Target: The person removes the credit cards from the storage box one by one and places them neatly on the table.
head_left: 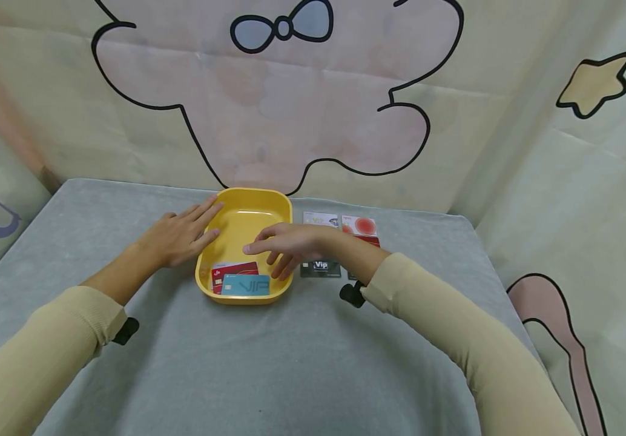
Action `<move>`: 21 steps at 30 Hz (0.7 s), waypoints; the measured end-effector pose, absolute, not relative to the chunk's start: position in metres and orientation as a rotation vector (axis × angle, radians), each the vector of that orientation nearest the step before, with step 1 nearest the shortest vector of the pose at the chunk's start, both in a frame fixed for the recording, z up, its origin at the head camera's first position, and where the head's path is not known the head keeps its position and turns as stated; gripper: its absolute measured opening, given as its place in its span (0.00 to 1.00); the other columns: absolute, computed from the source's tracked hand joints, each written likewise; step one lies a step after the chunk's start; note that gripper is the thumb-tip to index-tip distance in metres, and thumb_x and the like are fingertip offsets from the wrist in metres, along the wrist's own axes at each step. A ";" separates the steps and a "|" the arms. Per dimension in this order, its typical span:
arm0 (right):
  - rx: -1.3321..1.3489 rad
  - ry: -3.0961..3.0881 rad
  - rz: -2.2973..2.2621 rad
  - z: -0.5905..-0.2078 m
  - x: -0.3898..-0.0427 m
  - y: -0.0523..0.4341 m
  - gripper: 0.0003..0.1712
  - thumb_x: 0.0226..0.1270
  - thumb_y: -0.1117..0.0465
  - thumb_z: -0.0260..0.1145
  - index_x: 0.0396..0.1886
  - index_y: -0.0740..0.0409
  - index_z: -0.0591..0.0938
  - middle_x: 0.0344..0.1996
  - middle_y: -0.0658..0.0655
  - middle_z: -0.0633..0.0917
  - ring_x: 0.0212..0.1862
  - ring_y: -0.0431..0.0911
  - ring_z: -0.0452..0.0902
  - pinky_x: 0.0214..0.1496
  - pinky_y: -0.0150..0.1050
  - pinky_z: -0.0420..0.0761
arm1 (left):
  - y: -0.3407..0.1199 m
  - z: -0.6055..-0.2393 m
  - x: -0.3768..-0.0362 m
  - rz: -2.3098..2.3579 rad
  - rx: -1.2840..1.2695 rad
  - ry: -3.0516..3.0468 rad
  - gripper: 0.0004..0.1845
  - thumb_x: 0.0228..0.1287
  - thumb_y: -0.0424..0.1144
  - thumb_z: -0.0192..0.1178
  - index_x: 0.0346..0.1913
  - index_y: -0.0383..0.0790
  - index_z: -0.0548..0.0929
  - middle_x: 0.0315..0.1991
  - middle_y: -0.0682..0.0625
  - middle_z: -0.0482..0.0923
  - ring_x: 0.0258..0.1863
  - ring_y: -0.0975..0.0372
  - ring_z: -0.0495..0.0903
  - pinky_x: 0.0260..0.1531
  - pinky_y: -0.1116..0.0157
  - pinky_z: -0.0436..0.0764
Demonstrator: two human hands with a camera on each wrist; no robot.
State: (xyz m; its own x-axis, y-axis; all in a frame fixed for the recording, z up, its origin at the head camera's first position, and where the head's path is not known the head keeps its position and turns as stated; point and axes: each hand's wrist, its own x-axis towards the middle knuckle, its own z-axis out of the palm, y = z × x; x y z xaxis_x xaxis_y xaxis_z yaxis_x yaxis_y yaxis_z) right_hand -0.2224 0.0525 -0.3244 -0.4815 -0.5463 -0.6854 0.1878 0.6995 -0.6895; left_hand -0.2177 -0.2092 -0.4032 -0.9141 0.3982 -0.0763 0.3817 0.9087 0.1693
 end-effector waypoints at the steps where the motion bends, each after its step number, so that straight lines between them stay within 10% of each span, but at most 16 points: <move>1: -0.262 1.877 -0.895 -0.325 -0.223 0.051 0.33 0.70 0.42 0.62 0.67 0.54 0.68 0.61 0.69 0.74 0.54 0.62 0.81 0.51 0.48 0.84 | -0.209 -0.403 -0.218 0.229 0.609 2.962 0.39 0.76 0.60 0.37 0.80 0.43 0.45 0.81 0.44 0.39 0.76 0.41 0.52 0.62 0.31 0.61; 21: -0.189 1.882 -0.716 -0.340 -0.227 0.028 0.34 0.72 0.43 0.60 0.71 0.50 0.65 0.58 0.67 0.76 0.47 0.63 0.83 0.46 0.47 0.86 | -0.211 -0.404 -0.219 0.240 0.626 2.959 0.39 0.76 0.59 0.38 0.80 0.42 0.45 0.81 0.43 0.39 0.75 0.41 0.53 0.62 0.31 0.61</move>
